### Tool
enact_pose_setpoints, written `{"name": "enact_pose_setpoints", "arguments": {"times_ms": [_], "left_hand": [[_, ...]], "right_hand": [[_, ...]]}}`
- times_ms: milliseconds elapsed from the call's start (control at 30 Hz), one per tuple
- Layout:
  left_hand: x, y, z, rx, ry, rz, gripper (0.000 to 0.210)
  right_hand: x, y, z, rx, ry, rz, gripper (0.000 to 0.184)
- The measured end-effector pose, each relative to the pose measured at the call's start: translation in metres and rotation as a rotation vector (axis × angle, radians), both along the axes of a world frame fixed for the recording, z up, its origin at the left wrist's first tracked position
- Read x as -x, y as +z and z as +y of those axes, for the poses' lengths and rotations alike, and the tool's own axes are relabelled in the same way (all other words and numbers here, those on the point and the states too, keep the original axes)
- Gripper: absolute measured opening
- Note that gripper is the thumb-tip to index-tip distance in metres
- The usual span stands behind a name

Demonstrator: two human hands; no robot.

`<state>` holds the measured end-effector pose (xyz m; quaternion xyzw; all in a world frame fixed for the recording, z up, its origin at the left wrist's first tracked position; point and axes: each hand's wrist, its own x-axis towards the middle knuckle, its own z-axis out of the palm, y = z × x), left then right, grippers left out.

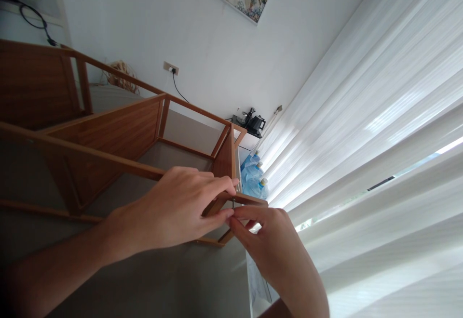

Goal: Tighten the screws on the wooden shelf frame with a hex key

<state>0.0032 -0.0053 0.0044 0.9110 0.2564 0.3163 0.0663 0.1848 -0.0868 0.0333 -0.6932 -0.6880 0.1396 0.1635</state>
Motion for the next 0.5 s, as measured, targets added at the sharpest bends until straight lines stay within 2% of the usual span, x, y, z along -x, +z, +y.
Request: {"name": "enact_pose_setpoints", "arguments": {"times_ms": [333, 500], "left_hand": [[0.0022, 0.0007, 0.0001, -0.006, -0.013, 0.015, 0.027], [0.0025, 0.0004, 0.0004, 0.0, -0.014, 0.016, 0.031]], "right_hand": [[-0.0037, -0.0021, -0.0007, -0.014, 0.041, -0.003, 0.023], [-0.0011, -0.0016, -0.0072, -0.054, 0.006, 0.034, 0.018]]}}
